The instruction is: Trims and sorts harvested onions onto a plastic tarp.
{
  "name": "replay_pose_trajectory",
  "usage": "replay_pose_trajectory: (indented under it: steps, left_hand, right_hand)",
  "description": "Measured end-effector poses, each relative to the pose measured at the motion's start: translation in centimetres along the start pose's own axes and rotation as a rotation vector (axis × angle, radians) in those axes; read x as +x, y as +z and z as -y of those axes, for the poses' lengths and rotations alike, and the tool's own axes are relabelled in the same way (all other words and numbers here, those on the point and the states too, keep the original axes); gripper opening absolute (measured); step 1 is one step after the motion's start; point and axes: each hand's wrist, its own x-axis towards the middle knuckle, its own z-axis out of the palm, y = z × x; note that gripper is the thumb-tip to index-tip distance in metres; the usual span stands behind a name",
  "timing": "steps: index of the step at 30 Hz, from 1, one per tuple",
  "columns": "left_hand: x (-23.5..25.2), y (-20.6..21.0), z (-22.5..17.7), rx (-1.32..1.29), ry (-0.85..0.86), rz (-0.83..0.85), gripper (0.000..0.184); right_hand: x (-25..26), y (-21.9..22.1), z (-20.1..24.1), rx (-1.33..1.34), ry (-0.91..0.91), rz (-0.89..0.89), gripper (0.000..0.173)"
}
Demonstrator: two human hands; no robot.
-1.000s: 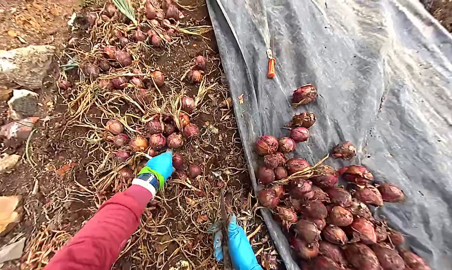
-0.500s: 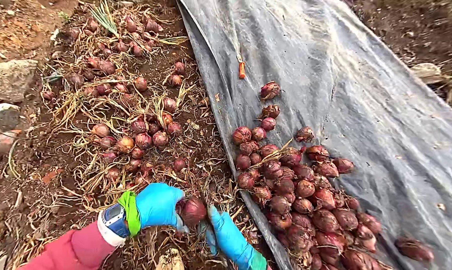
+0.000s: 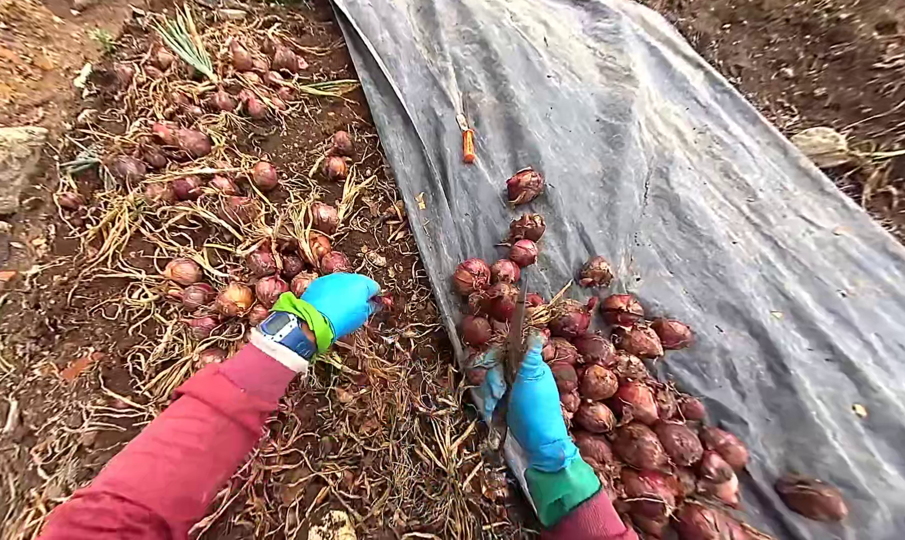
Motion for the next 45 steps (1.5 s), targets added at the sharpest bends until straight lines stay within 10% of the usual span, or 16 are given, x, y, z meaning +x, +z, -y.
replay_pose_trajectory:
  steps: [6, 12, 21, 26, 31, 38, 43, 45]
  left_hand:
    - [4.0, 10.1, 4.9, 0.145, 0.023, 0.355, 0.054]
    - [5.8, 10.5, 8.8, 0.174, -0.02, 0.617, 0.053]
    - [-5.0, 15.1, 7.1, -0.014, -0.145, 0.466, 0.031]
    - [-9.5, 11.1, 2.9, -0.201, -0.084, 0.234, 0.025]
    - [-12.1, 6.5, -3.9, 0.016, 0.227, 0.309, 0.019]
    - [-10.0, 3.5, -0.1, -0.162, 0.122, 0.043, 0.011]
    - [-8.0, 2.4, -7.3, -0.061, 0.293, 0.39, 0.027]
    - [-5.9, 1.7, -7.9, -0.116, 0.31, 0.286, 0.024]
  right_hand:
    - [-2.7, 1.5, -6.2, -0.065, 0.201, 0.157, 0.092]
    - [-7.9, 2.9, -10.6, 0.002, 0.475, 0.112, 0.087]
    - [-9.9, -0.5, -11.7, -0.035, 0.455, 0.084, 0.09]
    - [-10.4, 0.9, -12.2, 0.12, 0.513, 0.061, 0.093]
    - [-10.0, 5.0, -8.6, 0.069, 0.187, 0.366, 0.085]
    - [-5.9, 4.8, -5.8, -0.079, 0.257, 0.372, 0.088]
    - [-3.7, 3.8, -2.9, -0.383, 0.277, 0.496, 0.083]
    - [-2.9, 2.7, -1.7, -0.361, 0.208, 0.363, 0.089]
